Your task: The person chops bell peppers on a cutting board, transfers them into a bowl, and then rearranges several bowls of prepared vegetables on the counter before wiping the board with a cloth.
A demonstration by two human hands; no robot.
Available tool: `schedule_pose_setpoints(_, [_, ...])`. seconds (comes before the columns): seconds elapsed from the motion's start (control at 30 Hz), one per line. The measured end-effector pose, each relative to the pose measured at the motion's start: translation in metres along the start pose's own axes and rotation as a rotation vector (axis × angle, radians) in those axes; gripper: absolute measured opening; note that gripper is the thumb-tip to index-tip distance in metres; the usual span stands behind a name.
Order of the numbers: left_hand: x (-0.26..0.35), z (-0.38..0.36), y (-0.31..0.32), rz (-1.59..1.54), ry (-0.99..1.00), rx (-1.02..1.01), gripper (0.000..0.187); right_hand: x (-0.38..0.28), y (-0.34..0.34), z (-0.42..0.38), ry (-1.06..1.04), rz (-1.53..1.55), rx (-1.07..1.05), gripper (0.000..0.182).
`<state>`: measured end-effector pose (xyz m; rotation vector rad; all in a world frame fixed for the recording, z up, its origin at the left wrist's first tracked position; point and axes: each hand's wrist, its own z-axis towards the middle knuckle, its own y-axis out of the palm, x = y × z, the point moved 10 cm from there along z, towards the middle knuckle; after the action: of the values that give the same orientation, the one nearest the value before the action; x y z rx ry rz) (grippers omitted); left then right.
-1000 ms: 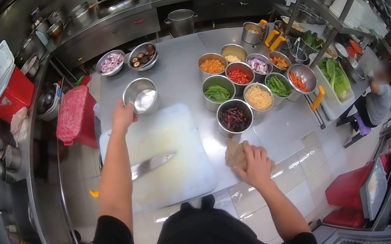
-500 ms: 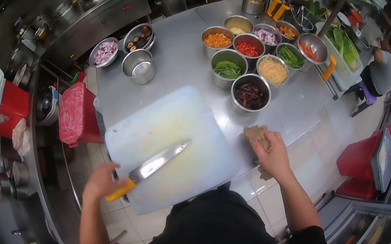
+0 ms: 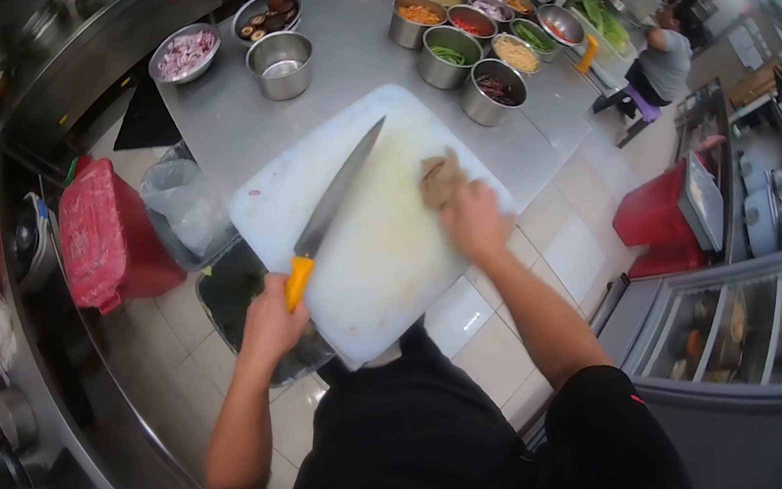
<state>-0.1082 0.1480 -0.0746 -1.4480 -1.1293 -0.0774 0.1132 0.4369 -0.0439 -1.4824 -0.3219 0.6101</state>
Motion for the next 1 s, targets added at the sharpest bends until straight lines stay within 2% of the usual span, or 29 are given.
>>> schedule_pose_setpoints(0.03, [-0.001,0.007,-0.003,-0.044,0.008,0.012,0.043,-0.028,0.027,-0.024,-0.132,0.011,-0.008,0.031])
schedule_pose_setpoints(0.07, [-0.005,0.010,-0.002,-0.112,-0.021,-0.027,0.044,-0.081,0.031,-0.066,-0.372,0.149,0.059,0.023])
schedule_pose_setpoints(0.13, [-0.016,0.012,0.001,-0.241,-0.087,-0.117,0.045,-0.186,0.050,-0.139,-0.314,0.039,-0.396,0.020])
schedule_pose_setpoints(0.17, [-0.017,0.014,-0.008,-0.260,0.021,-0.040,0.046,-0.220,0.038,-0.164,-0.435,0.345,-0.386,0.021])
schedule_pose_setpoints(0.2, [-0.028,0.014,-0.015,-0.269,-0.013,-0.038,0.046,-0.254,0.024,-0.192,-0.568,0.639,-0.415,0.026])
schedule_pose_setpoints(0.27, [-0.057,0.012,-0.036,-0.278,-0.098,-0.020,0.044,-0.248,0.031,-0.168,-0.477,0.787,-0.386,0.032])
schedule_pose_setpoints(0.3, [-0.078,0.014,-0.041,-0.283,-0.113,0.049,0.037,-0.227,0.034,-0.138,-0.431,0.843,-0.322,0.029])
schedule_pose_setpoints(0.37, [-0.081,0.018,-0.043,-0.494,-0.171,0.082,0.033,-0.182,-0.023,-0.063,-0.241,0.842,-0.287,0.025])
schedule_pose_setpoints(0.4, [-0.078,0.022,-0.046,-0.597,-0.196,0.109,0.031,-0.144,-0.041,-0.026,-0.102,0.716,-0.069,0.028])
schedule_pose_setpoints(0.43, [-0.068,0.028,-0.046,-0.672,-0.223,0.172,0.027,-0.115,-0.054,0.012,-0.126,0.601,0.127,0.031])
schedule_pose_setpoints(0.47, [-0.070,0.041,-0.040,-0.704,-0.179,0.244,0.026,-0.072,-0.035,0.056,-0.042,0.403,0.183,0.038])
schedule_pose_setpoints(0.53, [-0.074,0.063,-0.022,-0.767,-0.138,0.326,0.028,-0.030,-0.023,0.093,0.109,0.195,0.325,0.033])
schedule_pose_setpoints(0.6, [-0.080,0.066,-0.015,-0.661,-0.181,0.442,0.030,-0.040,-0.005,0.092,0.213,0.082,0.390,0.034])
schedule_pose_setpoints(0.63, [-0.076,0.060,-0.016,-0.711,-0.222,0.450,0.032,-0.053,0.001,0.089,0.268,0.026,0.418,0.035])
schedule_pose_setpoints(0.73, [-0.085,0.061,-0.004,-0.772,-0.238,0.487,0.030,-0.144,0.043,0.067,0.016,0.093,0.196,0.030])
schedule_pose_setpoints(0.77, [-0.073,0.056,-0.006,-0.919,-0.309,0.359,0.027,-0.182,0.058,0.053,-0.045,0.140,0.178,0.030])
schedule_pose_setpoints(0.8, [-0.075,0.058,-0.003,-1.059,-0.271,0.346,0.027,-0.223,0.056,0.032,-0.110,0.233,0.181,0.031])
schedule_pose_setpoints(0.83, [-0.083,0.058,0.003,-1.202,-0.228,0.334,0.027,-0.263,0.062,0.019,-0.269,0.297,0.181,0.030])
schedule_pose_setpoints(0.87, [-0.089,0.054,0.006,-1.346,-0.186,0.318,0.027,-0.293,0.076,0.006,-0.327,0.387,0.083,0.032])
schedule_pose_setpoints(0.9, [-0.091,0.050,-0.010,-1.353,-0.062,0.394,0.031,-0.317,0.076,0.001,-0.319,0.563,-0.044,0.034])
schedule_pose_setpoints(0.93, [-0.092,0.035,-0.021,-1.388,-0.166,0.418,0.033,-0.333,0.066,0.000,-0.315,0.733,-0.173,0.037])
schedule_pose_setpoints(0.97, [-0.125,0.026,-0.016,-1.302,-0.210,0.392,0.038,-0.338,0.054,0.007,-0.339,0.680,-0.234,0.039])
schedule_pose_setpoints(1.0, [-0.133,0.012,-0.029,-1.316,-0.111,0.353,0.048,-0.340,0.040,0.026,-0.366,0.629,-0.298,0.042])
